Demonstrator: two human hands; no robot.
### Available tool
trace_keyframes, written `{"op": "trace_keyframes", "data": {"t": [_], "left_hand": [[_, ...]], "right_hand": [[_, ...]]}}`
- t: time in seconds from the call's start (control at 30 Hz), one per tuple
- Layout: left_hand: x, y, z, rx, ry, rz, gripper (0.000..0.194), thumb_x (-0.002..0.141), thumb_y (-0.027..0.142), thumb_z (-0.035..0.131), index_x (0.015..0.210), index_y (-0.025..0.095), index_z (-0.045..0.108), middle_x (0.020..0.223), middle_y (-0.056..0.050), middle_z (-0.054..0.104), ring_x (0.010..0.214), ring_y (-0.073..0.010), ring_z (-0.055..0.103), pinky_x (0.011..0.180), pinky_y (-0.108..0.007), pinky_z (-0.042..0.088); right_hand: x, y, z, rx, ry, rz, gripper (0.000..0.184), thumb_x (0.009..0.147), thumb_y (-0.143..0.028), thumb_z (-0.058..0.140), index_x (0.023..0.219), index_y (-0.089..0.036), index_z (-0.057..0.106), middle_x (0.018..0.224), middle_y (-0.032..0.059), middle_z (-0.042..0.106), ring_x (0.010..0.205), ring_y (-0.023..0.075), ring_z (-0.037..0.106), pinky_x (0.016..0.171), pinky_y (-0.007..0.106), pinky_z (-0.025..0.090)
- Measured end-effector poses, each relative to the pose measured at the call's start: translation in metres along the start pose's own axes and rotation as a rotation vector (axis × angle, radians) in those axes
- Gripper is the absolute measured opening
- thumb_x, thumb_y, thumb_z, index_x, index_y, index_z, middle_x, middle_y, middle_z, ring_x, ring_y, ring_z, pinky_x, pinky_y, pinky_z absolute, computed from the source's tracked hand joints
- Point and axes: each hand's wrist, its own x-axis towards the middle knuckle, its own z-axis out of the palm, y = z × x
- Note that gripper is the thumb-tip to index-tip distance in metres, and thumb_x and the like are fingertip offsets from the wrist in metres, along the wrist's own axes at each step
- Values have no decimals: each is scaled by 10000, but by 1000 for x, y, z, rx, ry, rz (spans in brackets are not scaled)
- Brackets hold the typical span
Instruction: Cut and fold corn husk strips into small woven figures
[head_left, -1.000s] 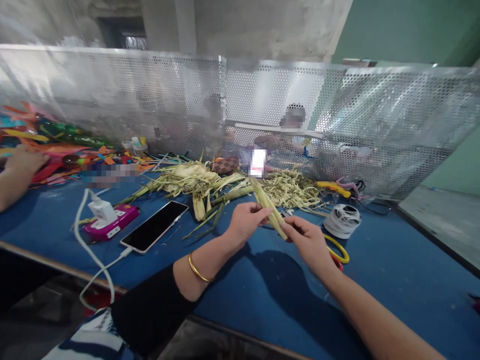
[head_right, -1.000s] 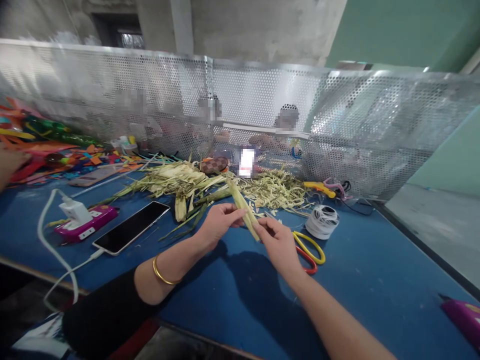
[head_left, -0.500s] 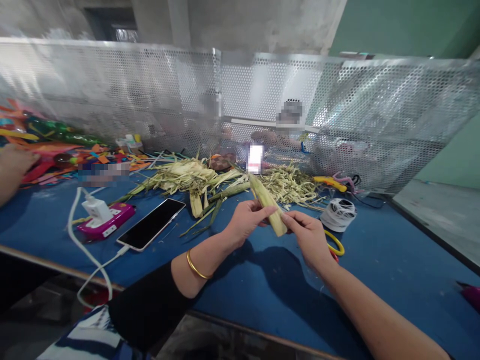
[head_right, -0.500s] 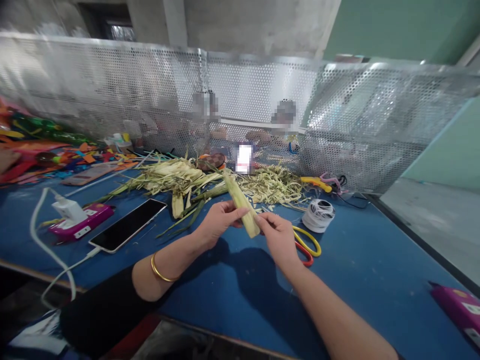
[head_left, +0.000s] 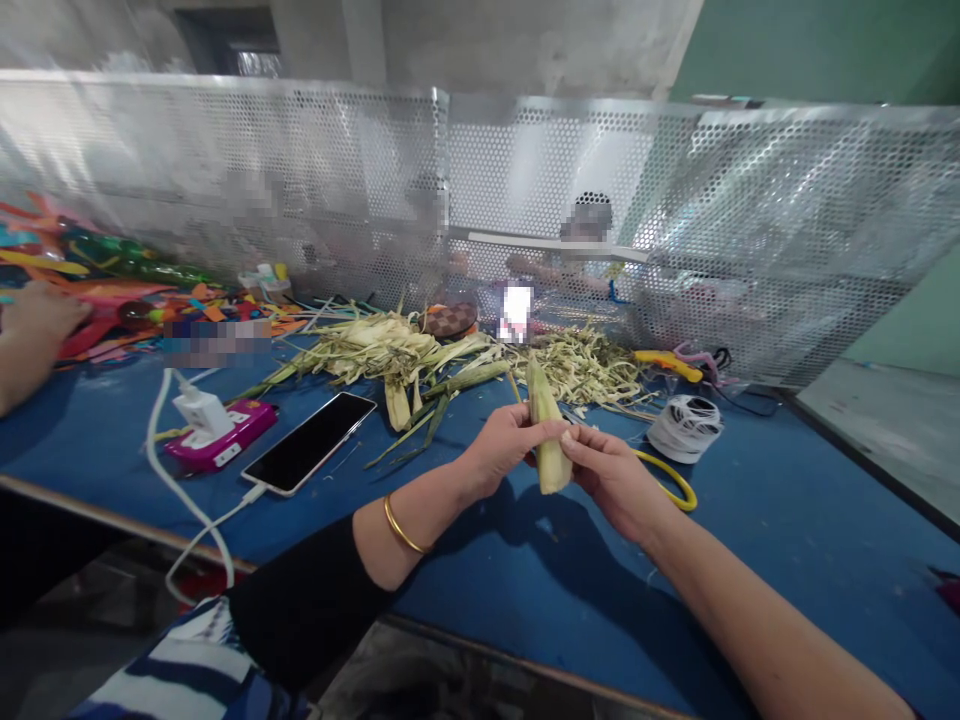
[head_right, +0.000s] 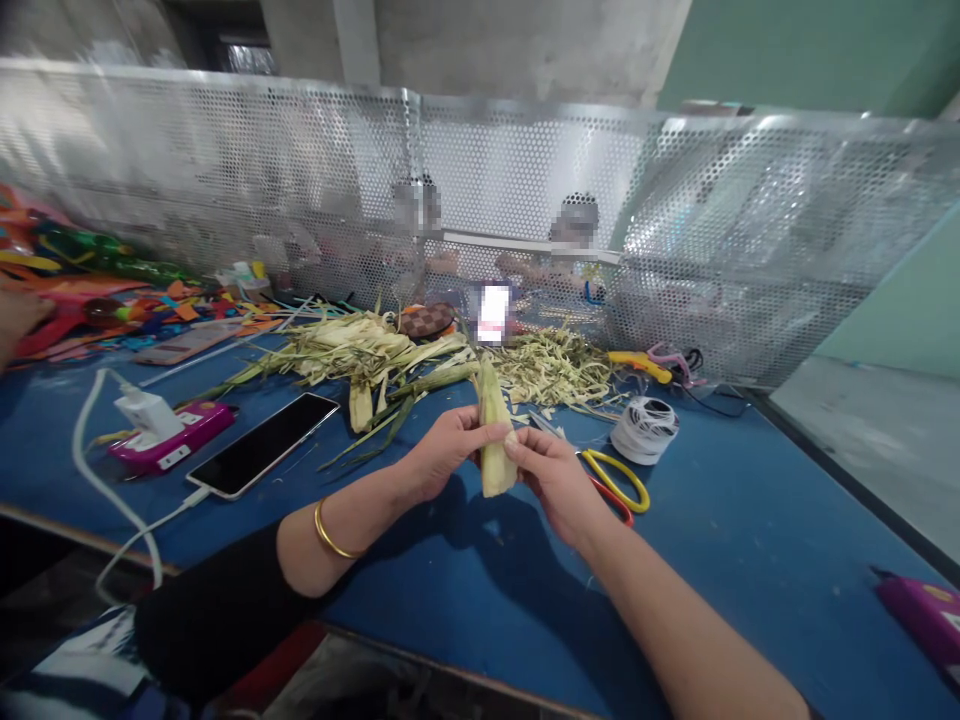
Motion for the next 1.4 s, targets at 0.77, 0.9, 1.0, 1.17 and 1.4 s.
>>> {"op": "trace_keyframes", "data": {"t": [0.77,0.9,1.0,1.17,1.4], "left_hand": [[3,-1,0,29,111,103,335,646,355,764,849,136,612,697,-9,628,598,-115,598,538,-229,461],[0,-2,4,-103,35,42,412,647,434,770,883,129,625,845,-66,681,732,-155,655,667,-278,516],[-2,-4,7,-108,41,46,367,633,387,786,849,119,657,842,-64,686,754,-155,641,671,-265,519],[-1,-6,7,-75,140,37,167,708,255,699,799,115,684,806,-62,697,698,-145,625,600,-247,525],[-1,-4,7,64,57,12,141,766,205,605,771,107,706,726,-56,695,625,-128,620,570,-224,512]], "right_hand": [[-3,-13,-5,-363,274,-414,173,719,-336,662,832,-208,631,692,-9,589,587,134,481,536,248,388],[-7,-9,-6,-1057,350,-734,182,862,-288,499,891,-202,656,744,35,591,637,157,512,586,271,386],[-10,-5,-4,-1438,255,-838,265,917,-286,426,893,-181,667,782,70,599,695,184,550,614,287,386],[-7,-4,-6,-1384,136,-824,293,954,-294,367,1022,-191,633,868,81,629,766,191,588,670,286,419],[-1,-3,-13,-1247,360,-620,129,798,-293,592,877,-195,566,745,15,591,620,156,542,563,253,382]]}}
